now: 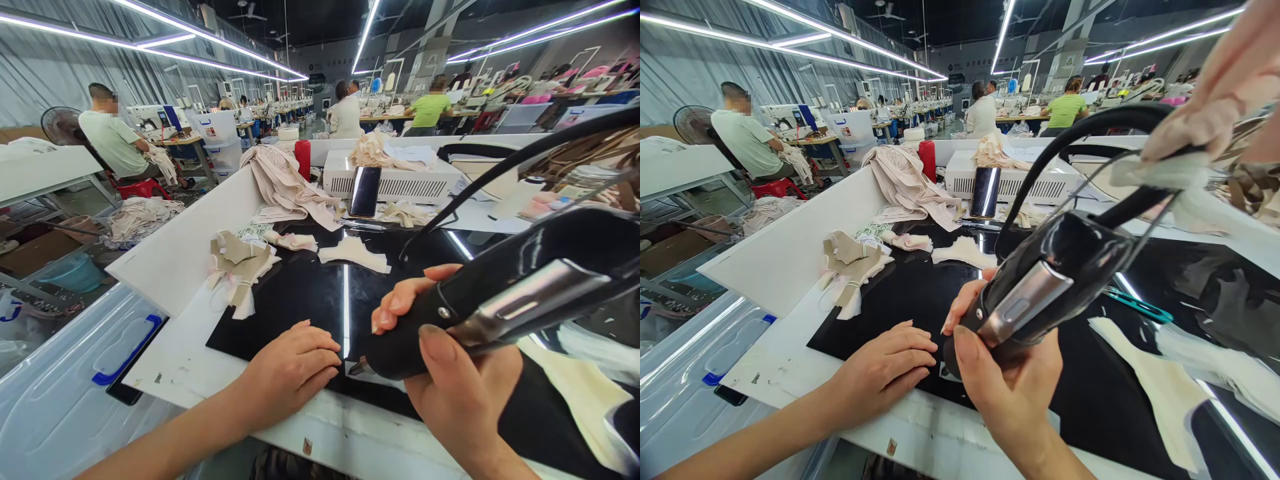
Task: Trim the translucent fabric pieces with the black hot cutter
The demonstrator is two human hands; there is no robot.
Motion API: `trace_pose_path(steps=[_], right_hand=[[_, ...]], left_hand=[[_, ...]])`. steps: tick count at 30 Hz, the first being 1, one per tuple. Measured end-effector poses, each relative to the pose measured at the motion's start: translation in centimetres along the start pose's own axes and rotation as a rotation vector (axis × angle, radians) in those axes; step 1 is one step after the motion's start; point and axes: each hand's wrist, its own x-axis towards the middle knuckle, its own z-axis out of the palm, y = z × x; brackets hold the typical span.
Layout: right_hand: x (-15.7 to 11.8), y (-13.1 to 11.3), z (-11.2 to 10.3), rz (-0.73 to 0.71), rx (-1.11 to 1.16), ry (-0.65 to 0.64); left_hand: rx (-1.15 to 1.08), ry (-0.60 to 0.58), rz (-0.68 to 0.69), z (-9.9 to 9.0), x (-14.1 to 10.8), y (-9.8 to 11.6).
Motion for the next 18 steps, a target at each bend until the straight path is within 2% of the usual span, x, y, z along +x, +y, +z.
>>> trace_pose_path(steps=[5, 9, 18], right_hand=[[-0.3, 0.1, 0.4, 0.01, -0.017, 0.018], [0.0, -0.2, 0.2, 0.016, -0.016, -0.019], [0.1, -3.3, -3.2, -0.005, -0.143, 0.057]], left_hand=[[0.023, -0.013, 0.015, 0.1, 0.1, -0.1], [0.083, -0.044, 0.037, 0.2, 0.0, -0.2], [0.104, -0.087, 0.116, 0.2, 0.6, 0.2]])
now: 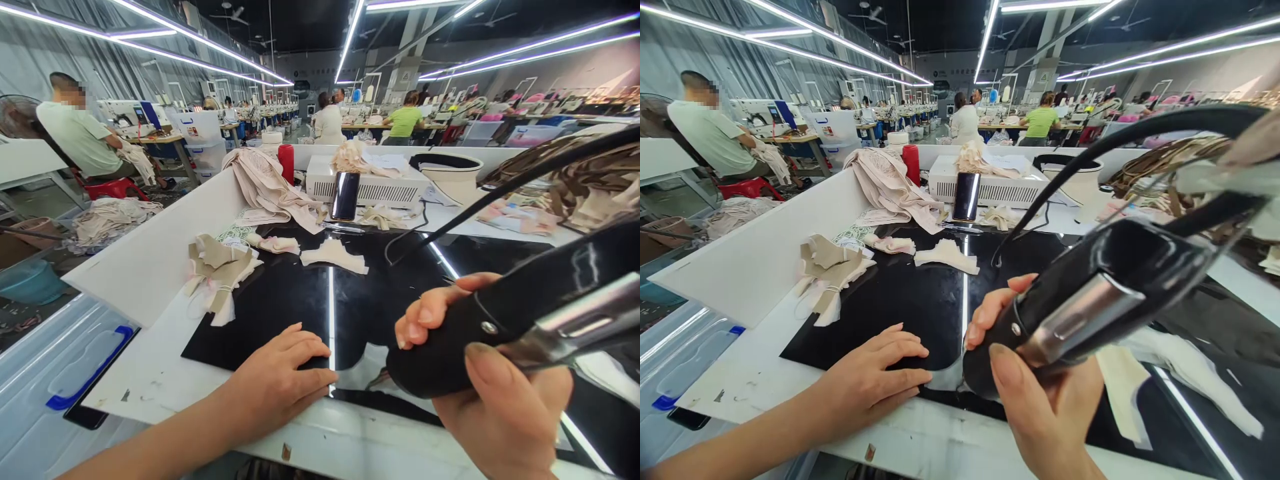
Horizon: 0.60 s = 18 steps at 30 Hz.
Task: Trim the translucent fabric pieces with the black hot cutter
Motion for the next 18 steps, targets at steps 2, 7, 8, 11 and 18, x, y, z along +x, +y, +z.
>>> trace_pose_path(steps=[2, 7, 8, 11, 18], right_hand=[[-0.1, -0.3, -0.7, -0.004, -0.029, 0.014], [0.5, 0.0, -1.9, -0.037, -0.063, 0.08], [0.7, 0.1, -2.1, -0.045, -0.06, 0.094], [1.2, 0.4, -2.6, -0.047, -0.055, 0.114], [1.7, 0.0, -2.5, -0.029, -0.043, 0.118]], left_hand=[[-0.014, -0.017, 0.015, 0.0, 0.4, 0.0], [-0.079, -0.063, 0.031, 0.0, 1.5, -0.3], [-0.093, -0.069, 0.031, -0.1, 1.9, -0.4], [-0.155, -0.091, 0.035, -0.3, 3.5, -1.0], [-0.365, -0.287, -0.005, -0.5, 6.5, -2.4]])
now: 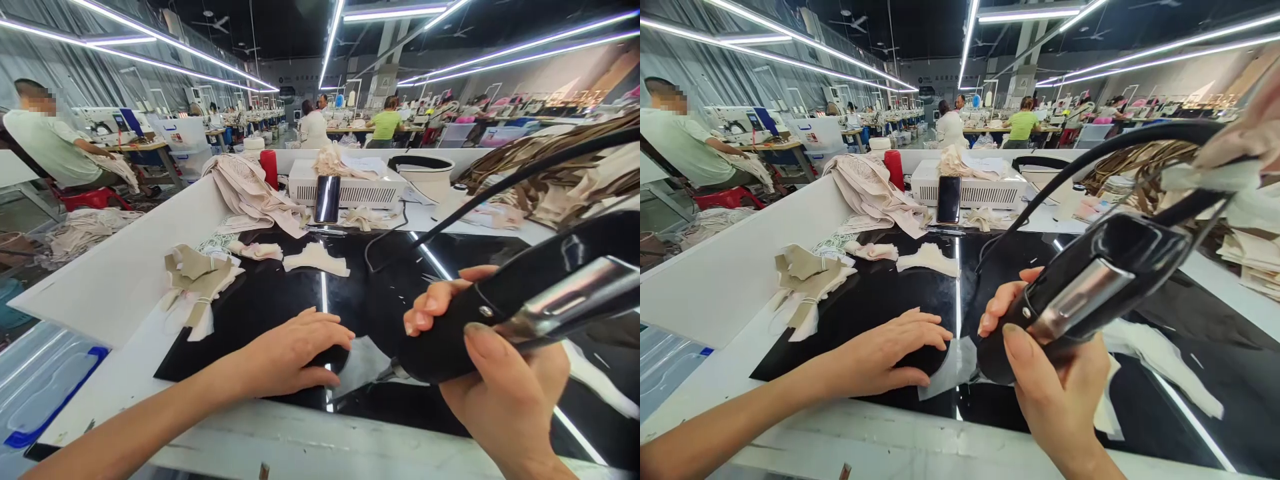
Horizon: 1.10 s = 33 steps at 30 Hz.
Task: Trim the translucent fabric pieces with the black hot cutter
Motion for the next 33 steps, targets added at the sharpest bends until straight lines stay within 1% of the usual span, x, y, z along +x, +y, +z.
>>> trace_pose_path(steps=[4, 7, 14, 18, 29, 33], right_hand=[[0.1, 0.3, 0.4, -0.017, 0.039, -0.017], [0.2, 0.9, 0.7, -0.012, 0.039, -0.035], [0.7, 2.0, 1.4, -0.025, 0.075, -0.079], [0.9, 2.3, 1.3, -0.023, 0.076, -0.065], [1.0, 2.6, 1.3, -0.064, 0.042, -0.067], [0.9, 2.4, 1.4, -0.045, 0.03, -0.061]], left_hand=[[-0.072, -0.104, -0.065, 0.2, 0.5, 0.0], [-0.068, -0.125, -0.096, 0.4, 0.9, 0.2], [-0.063, -0.104, -0.087, 0.8, 1.5, 0.0], [-0.051, -0.071, -0.075, 1.1, 1.7, -0.2], [-0.019, -0.044, -0.077, 1.6, 1.7, -0.3], [-0.021, -0.033, -0.074, 1.7, 1.7, -0.4]])
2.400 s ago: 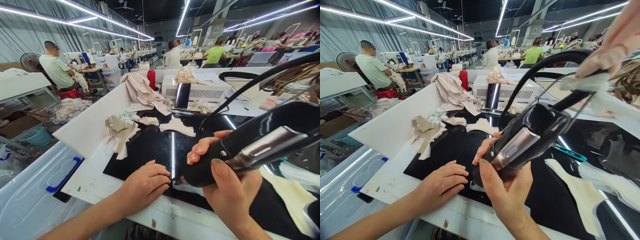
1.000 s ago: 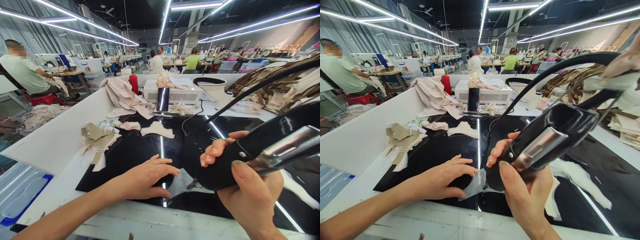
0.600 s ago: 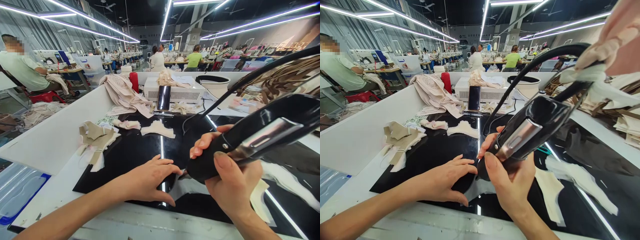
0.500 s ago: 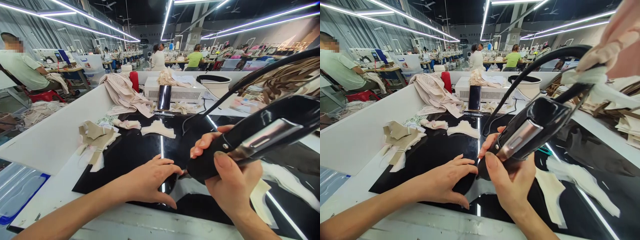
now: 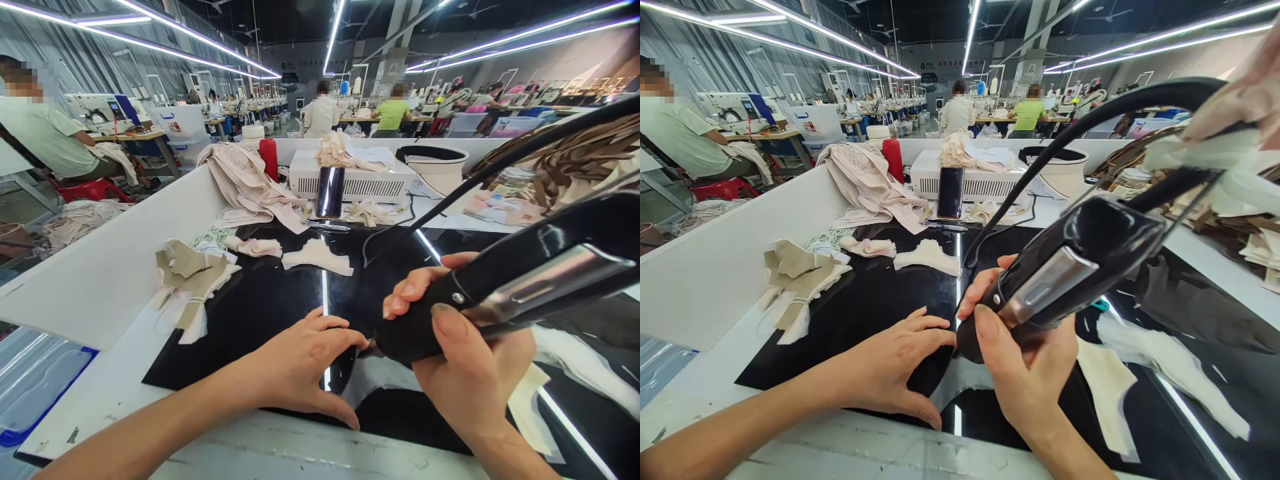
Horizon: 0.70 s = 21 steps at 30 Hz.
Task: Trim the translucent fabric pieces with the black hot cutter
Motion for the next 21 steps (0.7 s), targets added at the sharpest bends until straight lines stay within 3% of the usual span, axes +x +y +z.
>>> trace_pose_path(steps=[21], right_hand=[[-2.4, -1.5, 1.0, 0.065, 0.099, -0.093]], left_hand=[[-0.009, 0.015, 0.008, 0.1, 0.1, 0.4]])
